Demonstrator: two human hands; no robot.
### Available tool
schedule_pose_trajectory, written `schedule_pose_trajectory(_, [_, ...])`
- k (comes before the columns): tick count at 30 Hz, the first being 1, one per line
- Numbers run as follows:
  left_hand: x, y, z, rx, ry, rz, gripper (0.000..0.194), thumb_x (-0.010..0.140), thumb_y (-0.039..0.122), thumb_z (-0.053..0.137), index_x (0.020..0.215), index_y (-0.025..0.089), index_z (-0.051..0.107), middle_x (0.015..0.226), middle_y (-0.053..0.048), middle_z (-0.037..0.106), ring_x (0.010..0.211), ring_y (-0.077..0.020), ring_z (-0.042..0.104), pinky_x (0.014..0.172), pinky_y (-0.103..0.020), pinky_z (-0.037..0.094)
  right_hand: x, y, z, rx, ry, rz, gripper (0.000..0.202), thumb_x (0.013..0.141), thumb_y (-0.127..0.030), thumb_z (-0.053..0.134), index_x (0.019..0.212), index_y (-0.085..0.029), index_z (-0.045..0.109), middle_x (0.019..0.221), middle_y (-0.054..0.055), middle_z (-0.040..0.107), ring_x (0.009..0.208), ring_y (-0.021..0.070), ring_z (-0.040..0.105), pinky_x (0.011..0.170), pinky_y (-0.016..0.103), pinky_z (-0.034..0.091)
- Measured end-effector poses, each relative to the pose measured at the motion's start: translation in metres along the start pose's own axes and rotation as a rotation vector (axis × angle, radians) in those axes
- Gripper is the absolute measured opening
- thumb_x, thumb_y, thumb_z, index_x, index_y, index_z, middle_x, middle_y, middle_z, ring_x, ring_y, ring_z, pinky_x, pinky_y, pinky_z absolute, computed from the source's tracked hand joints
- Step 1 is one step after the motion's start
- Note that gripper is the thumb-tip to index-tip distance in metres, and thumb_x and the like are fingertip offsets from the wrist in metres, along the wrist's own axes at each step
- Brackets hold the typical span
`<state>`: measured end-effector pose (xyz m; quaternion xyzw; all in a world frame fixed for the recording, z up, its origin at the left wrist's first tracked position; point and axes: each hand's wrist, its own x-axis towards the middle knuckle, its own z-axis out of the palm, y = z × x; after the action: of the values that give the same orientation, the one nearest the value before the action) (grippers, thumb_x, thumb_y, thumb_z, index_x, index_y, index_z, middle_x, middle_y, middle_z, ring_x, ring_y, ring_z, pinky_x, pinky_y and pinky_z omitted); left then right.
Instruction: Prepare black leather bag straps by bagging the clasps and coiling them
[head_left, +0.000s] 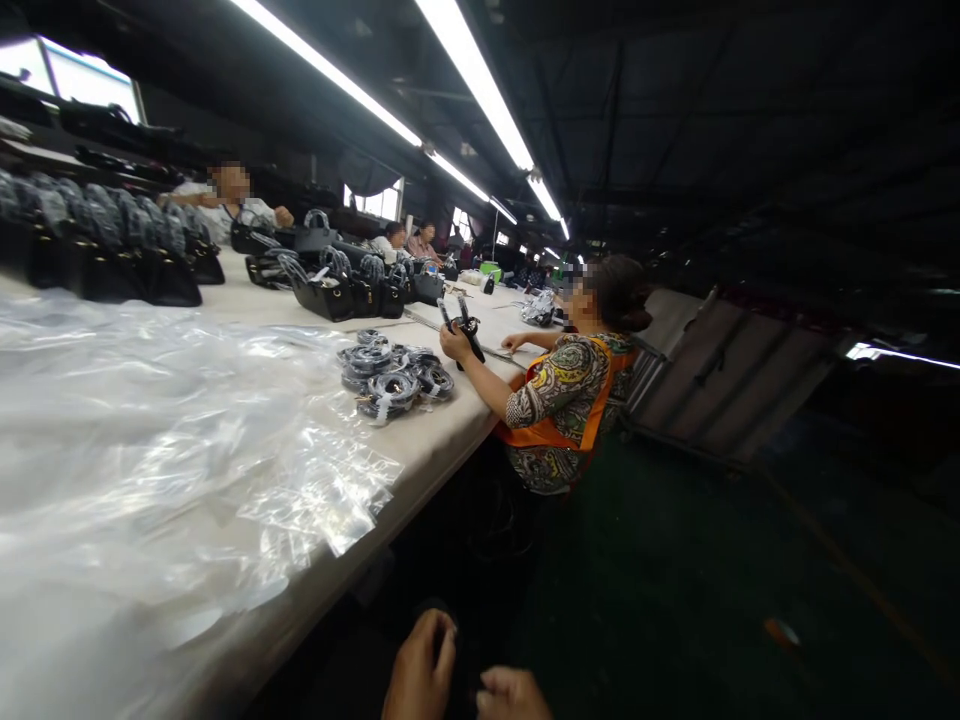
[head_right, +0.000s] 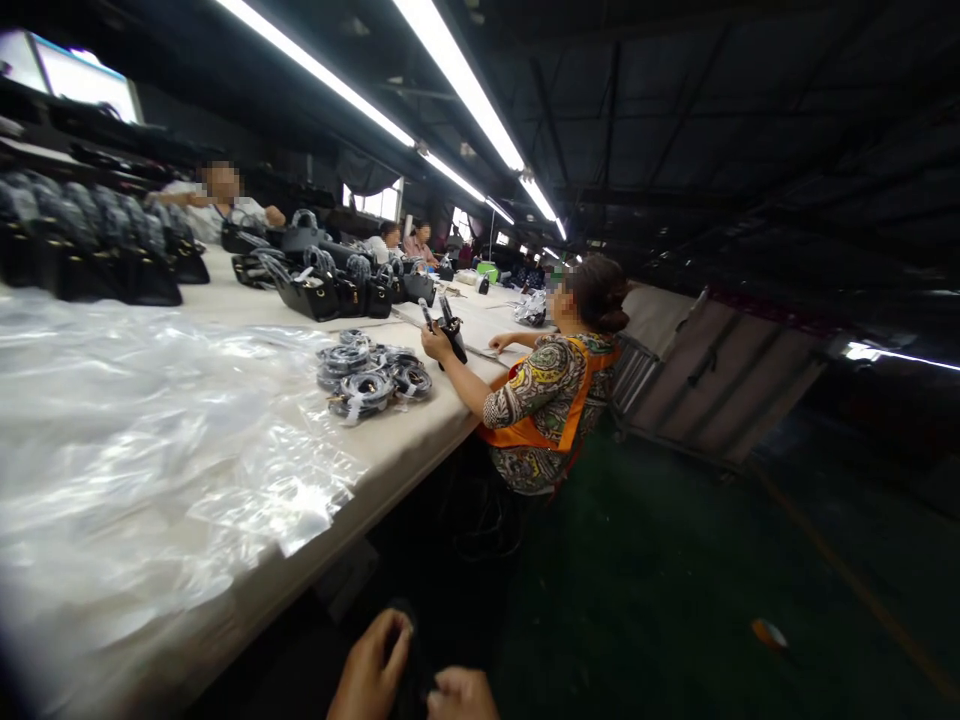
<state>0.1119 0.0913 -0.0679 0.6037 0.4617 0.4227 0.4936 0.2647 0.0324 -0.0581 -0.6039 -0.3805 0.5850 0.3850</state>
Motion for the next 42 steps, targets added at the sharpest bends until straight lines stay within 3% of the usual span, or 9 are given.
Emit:
schedule_pose_trajectory(3, [-0.004, 0.004, 0.005, 0.014, -0.096, -0.013, 0.032, 0.087, 0.049, 0.048, 0.073, 0.021, 0.058, 0.069, -0.002, 0.062, 0.066, -0.0199, 0.061, 0.064, -0.029, 0.046, 0.011, -0.013, 0.012, 0.097, 0.05, -0.036, 0.062, 0.055, -0.071, 0.073, 0.076, -0.013, 0.063, 0.055, 0.0, 0.057, 0.042, 0.0092, 0.045, 0.045, 0.024, 0.031])
schedule_pose_trajectory(9, [0.008, -0.001, -0.008, -0.103, 0.124, -0.112, 0.051, 0.078, 0.069, 0.049, 0.074, 0.019, 0.059, 0.062, -0.001, 0.057, 0.058, -0.0193, 0.056, 0.057, -0.03, 0.045, -0.004, -0.016, 0.005, -0.007, -0.053, -0.033, 0.069, 0.052, -0.073, 0.077, 0.081, -0.011, 0.068, 0.058, 0.003, 0.061, 0.047, 0.0087, 0.049, 0.051, 0.022, 0.031])
schedule_pose_trajectory(13, [0.002, 0.018, -0.005, -0.142, 0.024, 0.021, 0.04, 0.078, 0.058, 0.059, 0.067, 0.019, 0.06, 0.064, -0.002, 0.061, 0.064, -0.0195, 0.059, 0.061, -0.03, 0.046, -0.008, -0.042, 0.012, -0.002, 0.022, -0.079, 0.062, 0.062, -0.073, 0.07, 0.07, -0.012, 0.064, 0.05, -0.002, 0.053, 0.039, 0.0064, 0.038, 0.043, 0.022, 0.025])
schedule_pose_trajectory(16, [0.001, 0.025, -0.012, -0.189, 0.044, -0.062, 0.035, 0.079, 0.053, 0.059, 0.073, 0.019, 0.059, 0.063, 0.001, 0.057, 0.059, -0.0164, 0.054, 0.059, -0.028, 0.044, -0.007, -0.056, 0.015, 0.04, 0.0, -0.046, 0.057, 0.065, -0.065, 0.074, 0.083, -0.011, 0.067, 0.064, 0.002, 0.063, 0.05, 0.0084, 0.05, 0.053, 0.023, 0.038])
schedule_pose_trajectory(26, [-0.008, 0.025, -0.009, -0.221, 0.0, -0.121, 0.027, 0.078, 0.042, 0.064, 0.07, 0.017, 0.059, 0.067, 0.001, 0.058, 0.062, -0.0126, 0.051, 0.061, -0.024, 0.041, -0.007, -0.053, 0.012, 0.071, 0.008, -0.038, 0.045, 0.07, -0.054, 0.075, 0.084, -0.011, 0.068, 0.062, 0.0, 0.06, 0.049, 0.0083, 0.046, 0.049, 0.023, 0.034])
schedule_pose_trajectory(31, [-0.001, 0.024, -0.02, -0.24, 0.118, -0.135, 0.036, 0.085, 0.053, 0.05, 0.078, 0.018, 0.055, 0.061, 0.003, 0.05, 0.053, -0.0123, 0.047, 0.052, -0.025, 0.039, -0.021, -0.044, 0.011, 0.022, -0.13, -0.035, 0.057, 0.069, -0.061, 0.074, 0.094, -0.01, 0.068, 0.068, 0.007, 0.067, 0.058, 0.0145, 0.058, 0.06, 0.029, 0.044])
schedule_pose_trajectory(34, [0.001, 0.028, -0.018, -0.261, 0.122, -0.122, 0.042, 0.08, 0.059, 0.056, 0.073, 0.018, 0.056, 0.062, 0.001, 0.053, 0.056, -0.0137, 0.05, 0.055, -0.026, 0.042, -0.013, -0.04, 0.012, -0.06, -0.068, -0.017, 0.063, 0.064, -0.069, 0.071, 0.083, -0.009, 0.067, 0.056, 0.003, 0.06, 0.044, 0.0104, 0.046, 0.048, 0.025, 0.034])
schedule_pose_trajectory(38, [-0.001, 0.038, -0.023, -0.276, 0.132, -0.137, 0.053, 0.074, 0.07, 0.058, 0.07, 0.018, 0.056, 0.06, 0.001, 0.052, 0.054, -0.014, 0.049, 0.053, -0.026, 0.04, -0.002, -0.065, 0.017, 0.023, -0.006, -0.058, 0.068, 0.065, -0.064, 0.072, 0.105, -0.011, 0.063, 0.063, 0.004, 0.064, 0.048, 0.0118, 0.049, 0.049, 0.025, 0.034])
schedule_pose_trajectory(42, [0.008, 0.034, -0.052, -0.289, 0.185, -0.171, 0.06, 0.065, 0.08, 0.057, 0.068, 0.02, 0.055, 0.052, 0.003, 0.048, 0.047, -0.0139, 0.046, 0.047, -0.027, 0.038, -0.018, -0.087, 0.016, -0.203, -0.125, -0.052, 0.039, 0.078, -0.056, 0.069, 0.094, -0.021, 0.068, 0.071, 0.004, 0.067, 0.06, 0.0177, 0.06, 0.053, 0.029, 0.044])
